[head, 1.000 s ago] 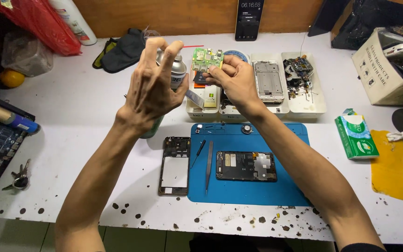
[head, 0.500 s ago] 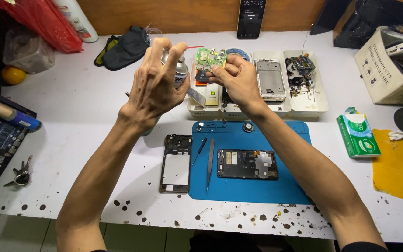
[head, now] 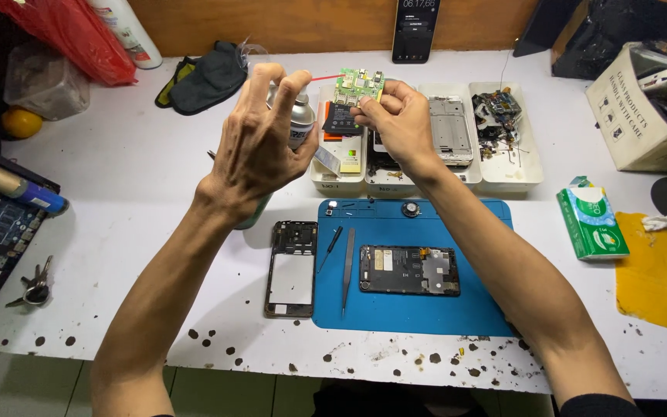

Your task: Cleaning a mobile phone motherboard using a cleaning spray and a cloth

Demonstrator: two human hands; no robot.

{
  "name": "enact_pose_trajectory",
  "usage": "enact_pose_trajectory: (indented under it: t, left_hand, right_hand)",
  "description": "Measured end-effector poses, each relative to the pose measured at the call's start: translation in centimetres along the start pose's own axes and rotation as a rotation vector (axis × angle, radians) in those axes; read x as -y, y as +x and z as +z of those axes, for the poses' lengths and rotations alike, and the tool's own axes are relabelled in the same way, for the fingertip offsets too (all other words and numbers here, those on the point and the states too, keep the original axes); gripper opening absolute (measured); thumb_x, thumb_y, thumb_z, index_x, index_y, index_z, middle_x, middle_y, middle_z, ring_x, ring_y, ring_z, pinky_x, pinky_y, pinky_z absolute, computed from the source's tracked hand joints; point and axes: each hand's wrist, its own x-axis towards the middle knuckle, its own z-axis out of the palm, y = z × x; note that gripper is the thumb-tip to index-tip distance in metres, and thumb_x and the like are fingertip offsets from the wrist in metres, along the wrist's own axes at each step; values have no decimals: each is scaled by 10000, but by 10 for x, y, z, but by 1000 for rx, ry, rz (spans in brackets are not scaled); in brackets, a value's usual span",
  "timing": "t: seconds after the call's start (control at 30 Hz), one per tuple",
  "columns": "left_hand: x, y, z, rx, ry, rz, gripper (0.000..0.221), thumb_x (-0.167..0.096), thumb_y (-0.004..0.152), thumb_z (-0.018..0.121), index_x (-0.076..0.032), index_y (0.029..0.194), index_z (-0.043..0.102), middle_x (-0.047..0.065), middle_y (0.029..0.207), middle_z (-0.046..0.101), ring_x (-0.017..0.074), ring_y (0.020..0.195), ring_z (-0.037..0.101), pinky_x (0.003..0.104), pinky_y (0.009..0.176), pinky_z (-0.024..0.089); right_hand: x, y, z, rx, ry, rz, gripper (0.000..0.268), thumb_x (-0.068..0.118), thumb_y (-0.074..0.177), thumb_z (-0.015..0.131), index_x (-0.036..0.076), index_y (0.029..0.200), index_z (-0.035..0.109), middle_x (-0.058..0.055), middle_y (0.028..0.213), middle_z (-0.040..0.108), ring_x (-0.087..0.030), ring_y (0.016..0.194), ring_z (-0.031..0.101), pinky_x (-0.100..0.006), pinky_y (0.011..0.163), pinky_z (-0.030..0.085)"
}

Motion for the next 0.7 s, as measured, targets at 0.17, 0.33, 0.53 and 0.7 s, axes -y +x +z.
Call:
enact_pose_trajectory:
  t: [0.17,0.33,0.53,0.7]
  left_hand:
    - [3,0,3,3,20,-5,509,-163,972,775,-87,1327,419,184,1171,470,320,941,587,393,549,568]
    - [7,1,9,-29,53,1,488,-193,982,785,-74,1306,440,170,1137,483,294,910,583,368,503,554]
    - [8,-3,13,-18,92,-19,496,-215,977,783,-87,1305,434,174,1167,488,305,923,576,365,510,560]
    - [8,-3,14,-23,91,-6,492,-229,995,777,-93,1311,424,161,1151,484,295,902,566,358,515,561]
  right_hand:
    - [-3,6,0,-3,6,2,235,82,951,689,-18,1124,566,-107,841,762,-186,873,795,-228,773,681]
    - [2,11,2,-2,11,31,270,78,944,691,-39,1155,569,-175,964,783,-196,896,793,-224,808,683]
    - [-8,16,3,-25,31,58,298,84,931,714,-28,1160,559,-145,909,782,-177,872,791,-208,774,676]
    - [-4,13,5,-20,21,64,288,101,930,709,-24,1151,574,-154,950,784,-175,887,787,-212,794,677]
